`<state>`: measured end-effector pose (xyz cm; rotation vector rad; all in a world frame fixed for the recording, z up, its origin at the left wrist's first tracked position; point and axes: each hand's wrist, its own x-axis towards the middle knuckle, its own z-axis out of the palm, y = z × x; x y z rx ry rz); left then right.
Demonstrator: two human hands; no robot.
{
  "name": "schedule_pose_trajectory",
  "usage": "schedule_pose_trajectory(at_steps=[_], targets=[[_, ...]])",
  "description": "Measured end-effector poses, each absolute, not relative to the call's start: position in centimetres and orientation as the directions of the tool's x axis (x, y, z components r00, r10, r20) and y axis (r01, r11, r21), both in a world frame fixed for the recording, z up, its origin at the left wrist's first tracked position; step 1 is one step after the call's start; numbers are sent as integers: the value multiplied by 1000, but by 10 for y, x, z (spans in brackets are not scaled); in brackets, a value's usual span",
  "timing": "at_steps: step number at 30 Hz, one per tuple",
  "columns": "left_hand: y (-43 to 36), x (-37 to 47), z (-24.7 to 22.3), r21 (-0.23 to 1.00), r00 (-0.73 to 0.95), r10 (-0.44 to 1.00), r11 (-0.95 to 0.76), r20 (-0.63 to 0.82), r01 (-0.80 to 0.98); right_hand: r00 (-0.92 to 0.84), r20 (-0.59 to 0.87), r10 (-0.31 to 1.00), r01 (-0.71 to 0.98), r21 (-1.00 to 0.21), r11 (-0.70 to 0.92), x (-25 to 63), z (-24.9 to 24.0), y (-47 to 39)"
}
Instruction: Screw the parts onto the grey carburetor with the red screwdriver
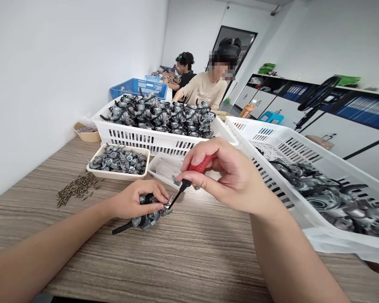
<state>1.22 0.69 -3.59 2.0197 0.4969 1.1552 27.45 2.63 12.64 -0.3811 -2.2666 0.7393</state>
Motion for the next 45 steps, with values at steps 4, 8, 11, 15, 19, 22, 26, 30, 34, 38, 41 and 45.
schedule_pose_trajectory(at_steps=[4,8,11,15,19,22,26,30,34,38,41,45], targets=[[7,13,-35,760,518,637,-648,571,-40,-712,537,452,69,-587,807,272,123,26],[7,14,-35,756,516,630,-652,580,-52,-713,546,440,94,-547,832,271,123,27],[7,14,-35,752,517,623,-656,587,-65,-719,540,437,102,-541,835,270,123,27],[8,14,-36,745,517,614,-663,597,-72,-722,538,435,102,-539,836,270,123,27],[8,13,-36,744,513,615,-664,599,-73,-725,534,436,107,-538,836,270,123,25],[8,13,-37,752,510,625,-656,591,-67,-727,539,425,103,-527,844,270,124,25],[8,13,-37,743,512,618,-667,597,-62,-748,547,377,71,-498,864,270,126,26],[8,13,-37,737,517,611,-673,599,-59,-807,450,382,103,-530,842,278,136,23],[7,13,-38,749,520,626,-661,581,-41,-845,309,436,190,-588,786,289,148,16],[7,12,-39,752,519,628,-657,580,-45,-819,346,458,161,-627,762,289,153,13],[8,12,-38,763,526,637,-645,563,-36,-772,444,454,183,-529,829,285,151,16],[8,12,-36,766,538,641,-643,547,-12,-766,550,334,145,-359,922,277,145,19]])
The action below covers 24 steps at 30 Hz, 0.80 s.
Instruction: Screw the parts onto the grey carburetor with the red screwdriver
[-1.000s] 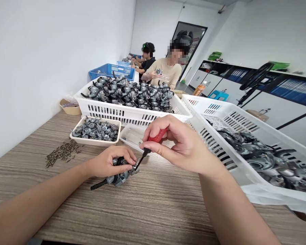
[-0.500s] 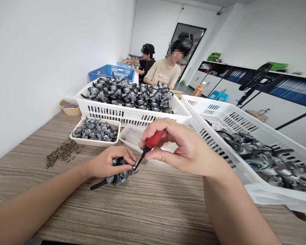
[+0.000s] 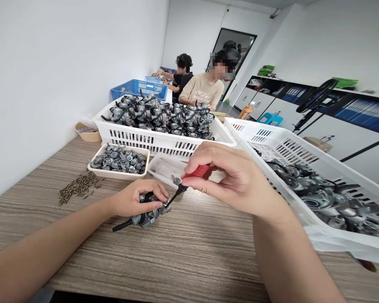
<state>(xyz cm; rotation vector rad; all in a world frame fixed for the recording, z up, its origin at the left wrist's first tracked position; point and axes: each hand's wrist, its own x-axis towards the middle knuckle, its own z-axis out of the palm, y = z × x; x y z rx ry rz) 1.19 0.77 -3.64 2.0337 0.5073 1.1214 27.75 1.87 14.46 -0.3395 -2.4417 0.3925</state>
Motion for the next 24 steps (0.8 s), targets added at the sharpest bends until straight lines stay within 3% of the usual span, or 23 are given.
schedule_pose_trajectory(at_steps=[2,5,9,13,16,20,24], targets=[[8,12,-35,755,545,631,-655,552,-7,-772,569,284,135,-289,948,275,142,18],[7,13,-34,743,544,620,-670,566,-8,-785,528,324,222,-248,943,274,142,13],[6,12,-31,732,556,610,-681,565,4,-846,351,401,265,-376,888,286,156,1],[6,12,-28,729,570,611,-684,549,32,-905,244,349,214,-447,869,295,167,-7],[6,12,-28,726,573,610,-686,547,37,-880,335,336,186,-407,894,287,160,-4],[4,13,-27,723,569,617,-689,544,55,-788,536,303,197,-247,949,269,142,3],[5,14,-28,730,568,624,-681,537,58,-780,519,349,319,-151,936,266,141,2]])
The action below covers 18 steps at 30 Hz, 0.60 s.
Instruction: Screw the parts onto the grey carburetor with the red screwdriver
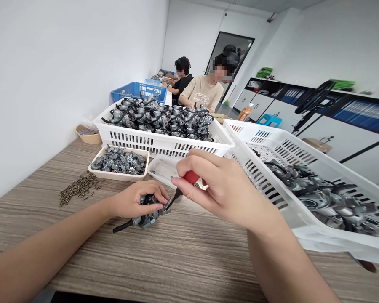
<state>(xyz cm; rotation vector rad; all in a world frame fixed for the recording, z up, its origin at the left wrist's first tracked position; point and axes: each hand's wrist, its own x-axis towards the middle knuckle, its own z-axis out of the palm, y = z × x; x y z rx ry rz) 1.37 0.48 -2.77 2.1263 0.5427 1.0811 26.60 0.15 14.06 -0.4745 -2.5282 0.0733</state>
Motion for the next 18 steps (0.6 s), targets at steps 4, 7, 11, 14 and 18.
schedule_pose_trajectory(at_steps=[4,7,11,14,18], targets=[[6,13,-29,719,575,604,-694,553,38,-837,343,426,313,-337,888,282,156,-5],[6,12,-29,719,575,605,-693,551,41,-879,223,422,284,-466,838,293,166,-8],[6,13,-29,729,568,612,-684,551,31,-885,263,385,220,-493,842,292,164,-5],[5,13,-29,740,571,624,-672,533,42,-833,398,385,222,-396,891,283,155,1],[5,13,-31,749,571,635,-660,520,52,-801,503,325,220,-257,941,274,147,7]])
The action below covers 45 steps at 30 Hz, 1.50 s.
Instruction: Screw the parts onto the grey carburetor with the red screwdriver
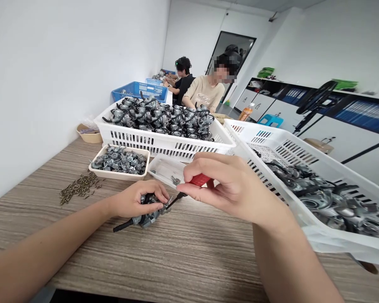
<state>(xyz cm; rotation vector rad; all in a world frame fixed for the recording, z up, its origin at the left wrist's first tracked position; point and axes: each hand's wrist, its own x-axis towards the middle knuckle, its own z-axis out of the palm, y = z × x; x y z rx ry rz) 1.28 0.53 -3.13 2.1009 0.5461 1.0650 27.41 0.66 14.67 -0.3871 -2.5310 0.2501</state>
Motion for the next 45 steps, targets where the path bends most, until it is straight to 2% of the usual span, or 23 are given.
schedule_pose_trajectory(at_steps=[4,8,12,15,18,26,29,34,36,39,42,45], targets=[[5,12,-33,761,570,644,-647,510,51,-830,433,353,271,-241,932,281,152,2],[5,11,-32,773,569,657,-632,495,57,-860,260,439,364,-290,885,300,166,-10],[5,11,-33,767,573,646,-640,505,46,-891,168,421,344,-355,869,308,172,-13],[5,10,-34,763,576,638,-645,511,38,-897,183,402,301,-412,860,304,170,-6],[5,11,-34,768,581,633,-641,512,22,-872,258,417,281,-434,856,296,165,4],[5,11,-32,831,592,680,-556,432,32,-805,449,387,285,-279,917,280,149,13],[5,11,-31,844,583,689,-536,431,10,-803,412,431,330,-295,897,282,151,10],[5,11,-31,834,581,685,-552,440,19,-832,169,528,445,-365,818,306,167,-5],[5,11,-32,830,572,687,-558,449,19,-844,119,523,452,-366,813,313,172,-8],[5,11,-34,825,568,679,-564,464,0,-876,62,478,405,-445,799,312,172,-6],[7,11,-34,821,576,661,-571,481,-31,-893,106,437,324,-523,788,302,167,0],[7,12,-35,811,566,657,-583,497,-36,-869,225,441,287,-497,819,292,161,4]])
